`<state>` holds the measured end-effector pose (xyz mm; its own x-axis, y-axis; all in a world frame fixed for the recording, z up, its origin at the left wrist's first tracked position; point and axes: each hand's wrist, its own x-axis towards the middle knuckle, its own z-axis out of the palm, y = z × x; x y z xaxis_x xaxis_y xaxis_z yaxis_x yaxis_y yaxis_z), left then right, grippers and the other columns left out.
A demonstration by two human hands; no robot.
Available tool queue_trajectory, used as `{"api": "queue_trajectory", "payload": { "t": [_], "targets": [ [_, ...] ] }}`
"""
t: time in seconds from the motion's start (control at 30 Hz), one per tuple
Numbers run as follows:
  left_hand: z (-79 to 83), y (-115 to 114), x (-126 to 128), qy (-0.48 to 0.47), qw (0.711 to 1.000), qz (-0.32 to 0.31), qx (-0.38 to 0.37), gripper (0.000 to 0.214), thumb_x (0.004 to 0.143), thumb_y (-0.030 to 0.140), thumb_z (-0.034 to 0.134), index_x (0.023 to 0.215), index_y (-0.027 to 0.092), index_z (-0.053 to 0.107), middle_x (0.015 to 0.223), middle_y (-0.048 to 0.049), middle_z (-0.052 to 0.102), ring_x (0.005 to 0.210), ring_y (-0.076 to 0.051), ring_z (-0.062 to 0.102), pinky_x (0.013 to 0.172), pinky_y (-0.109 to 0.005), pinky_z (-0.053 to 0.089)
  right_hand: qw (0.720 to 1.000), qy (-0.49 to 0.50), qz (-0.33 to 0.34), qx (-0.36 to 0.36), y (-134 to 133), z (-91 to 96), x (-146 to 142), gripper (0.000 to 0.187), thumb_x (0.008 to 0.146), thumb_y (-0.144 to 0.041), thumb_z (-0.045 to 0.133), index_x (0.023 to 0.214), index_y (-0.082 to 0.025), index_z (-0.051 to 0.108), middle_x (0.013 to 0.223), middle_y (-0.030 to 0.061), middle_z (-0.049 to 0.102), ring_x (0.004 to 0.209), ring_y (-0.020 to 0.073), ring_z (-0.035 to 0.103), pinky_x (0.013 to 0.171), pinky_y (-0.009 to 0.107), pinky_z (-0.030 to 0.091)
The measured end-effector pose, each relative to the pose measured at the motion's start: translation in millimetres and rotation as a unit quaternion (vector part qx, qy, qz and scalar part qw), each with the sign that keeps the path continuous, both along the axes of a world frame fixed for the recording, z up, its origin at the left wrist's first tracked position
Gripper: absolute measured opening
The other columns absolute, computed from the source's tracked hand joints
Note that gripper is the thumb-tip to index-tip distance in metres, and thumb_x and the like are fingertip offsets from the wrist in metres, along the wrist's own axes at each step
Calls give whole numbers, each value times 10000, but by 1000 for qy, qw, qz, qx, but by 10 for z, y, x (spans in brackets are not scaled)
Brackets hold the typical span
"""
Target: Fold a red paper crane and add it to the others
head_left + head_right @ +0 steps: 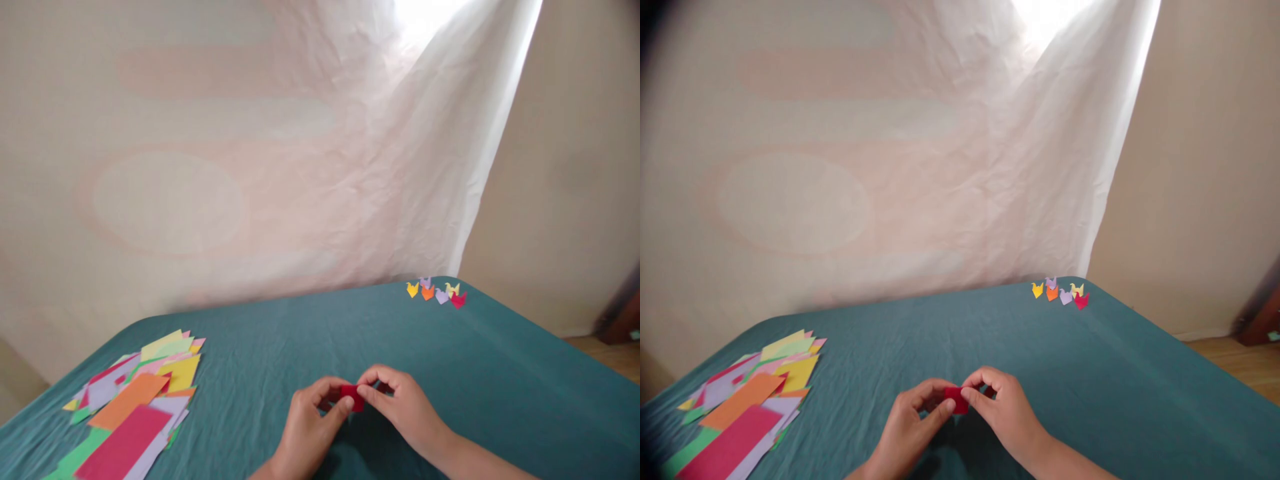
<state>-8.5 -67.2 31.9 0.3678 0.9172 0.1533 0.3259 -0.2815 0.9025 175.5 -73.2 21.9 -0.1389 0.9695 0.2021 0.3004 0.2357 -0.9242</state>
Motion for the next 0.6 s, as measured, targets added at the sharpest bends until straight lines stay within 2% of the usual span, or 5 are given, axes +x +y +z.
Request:
{"api": "queue_trajectory", "payload": {
  "t": [0.2, 0.3, 0.4, 0.5, 0.6],
  "targets": [
    [-52, 31, -4, -5, 999, 22, -25, 219, 857, 283, 545, 786, 157, 709, 715, -37, 700, 657, -151, 621, 624, -218, 455, 999, -20, 9, 38, -47, 15, -17, 132, 846, -257, 592, 791, -175, 681, 746, 8, 668, 693, 146, 602, 639, 221, 434],
    [-88, 37, 20, -69, 995, 19, -69, 219, 858, 309, 543, 823, 137, 674, 681, -43, 688, 611, -150, 616, 589, -228, 469, 999, -14, 26, 26, -59, -4, -17, 130, 861, -262, 575, 834, -181, 673, 765, 7, 685, 704, 149, 609, 644, 224, 434],
    [-100, 46, 34, -116, 988, 10, -98, 193, 843, 312, 561, 823, 134, 632, 680, -45, 683, 609, -152, 621, 579, -235, 479, 999, -22, 38, 11, -59, -14, -16, 176, 869, -289, 565, 789, -177, 673, 735, 7, 688, 681, 154, 605, 638, 230, 434],
    [-98, 58, 23, -99, 990, 1, -97, 123, 802, 254, 602, 823, 136, 632, 719, -42, 687, 643, -147, 623, 589, -222, 469, 999, -32, 18, 17, -54, -3, -20, 204, 873, -302, 558, 773, -173, 680, 710, 7, 675, 668, 154, 596, 630, 230, 432],
    [-93, 67, 1, -72, 993, -7, -89, 156, 820, 255, 582, 855, 131, 669, 764, -50, 697, 682, -147, 623, 629, -224, 469, 997, -55, 11, 48, -53, -5, -29, 189, 868, -282, 566, 770, -179, 690, 725, 8, 672, 681, 152, 592, 651, 231, 429]
  ]
}}
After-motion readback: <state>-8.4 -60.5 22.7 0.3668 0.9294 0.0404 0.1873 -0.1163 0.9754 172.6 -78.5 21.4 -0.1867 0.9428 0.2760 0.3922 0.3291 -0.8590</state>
